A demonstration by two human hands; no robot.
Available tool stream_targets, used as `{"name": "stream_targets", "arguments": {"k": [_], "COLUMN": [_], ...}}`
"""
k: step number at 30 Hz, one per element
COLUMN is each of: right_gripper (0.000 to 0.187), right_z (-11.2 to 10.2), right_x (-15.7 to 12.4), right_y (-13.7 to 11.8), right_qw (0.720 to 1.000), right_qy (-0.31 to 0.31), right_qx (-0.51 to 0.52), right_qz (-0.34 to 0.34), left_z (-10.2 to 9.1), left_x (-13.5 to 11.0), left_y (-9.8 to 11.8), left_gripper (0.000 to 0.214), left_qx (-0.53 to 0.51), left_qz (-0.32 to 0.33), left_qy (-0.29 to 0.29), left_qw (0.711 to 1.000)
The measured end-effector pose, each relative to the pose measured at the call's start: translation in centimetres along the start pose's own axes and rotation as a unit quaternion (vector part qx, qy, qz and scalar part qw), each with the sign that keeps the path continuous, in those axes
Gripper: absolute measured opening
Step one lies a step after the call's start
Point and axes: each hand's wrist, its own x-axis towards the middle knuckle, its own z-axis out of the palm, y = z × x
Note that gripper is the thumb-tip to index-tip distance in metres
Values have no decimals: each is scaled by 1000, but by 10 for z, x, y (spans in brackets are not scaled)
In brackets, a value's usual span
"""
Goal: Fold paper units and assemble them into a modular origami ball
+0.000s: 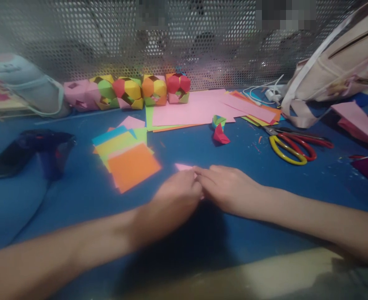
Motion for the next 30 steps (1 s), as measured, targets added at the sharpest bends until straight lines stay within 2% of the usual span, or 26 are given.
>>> {"name": "stream_targets", "arguments": {"k": [4,7,13,18,21,23,27,30], "right_gripper": [18,16,11,11,11,12,14,24], "right_z": [-14,-26,-35,-39,-44,-47,-45,-41], "right_x": [-3,-10,-17,-15,-11,-8,-4,-5], "right_y": [-5,-8,-4,2,13,22,41,49], "right_qw": [996,985,972,969,963,953,938,938], "right_qy": [-65,-130,-198,-206,-213,-230,-233,-186], "right_qx": [-51,-93,-103,-89,-66,-38,-5,-17], "right_qz": [31,72,80,99,151,195,255,293], "left_z": [-2,-2,-1,-4,-9,-10,-5,-4], "left_x": [1,1,-3,4,12,16,15,14], "left_y": [-3,-6,-9,-17,-24,-27,-27,-25], "left_gripper": [19,26,40,38,48,46,32,29], "left_qx": [57,77,119,76,28,-15,-94,-121], "left_qz": [-5,-13,-28,-27,-73,-94,-68,-46], "left_qy": [8,3,15,27,4,8,38,5], "left_qw": [998,997,992,996,997,995,993,992]}}
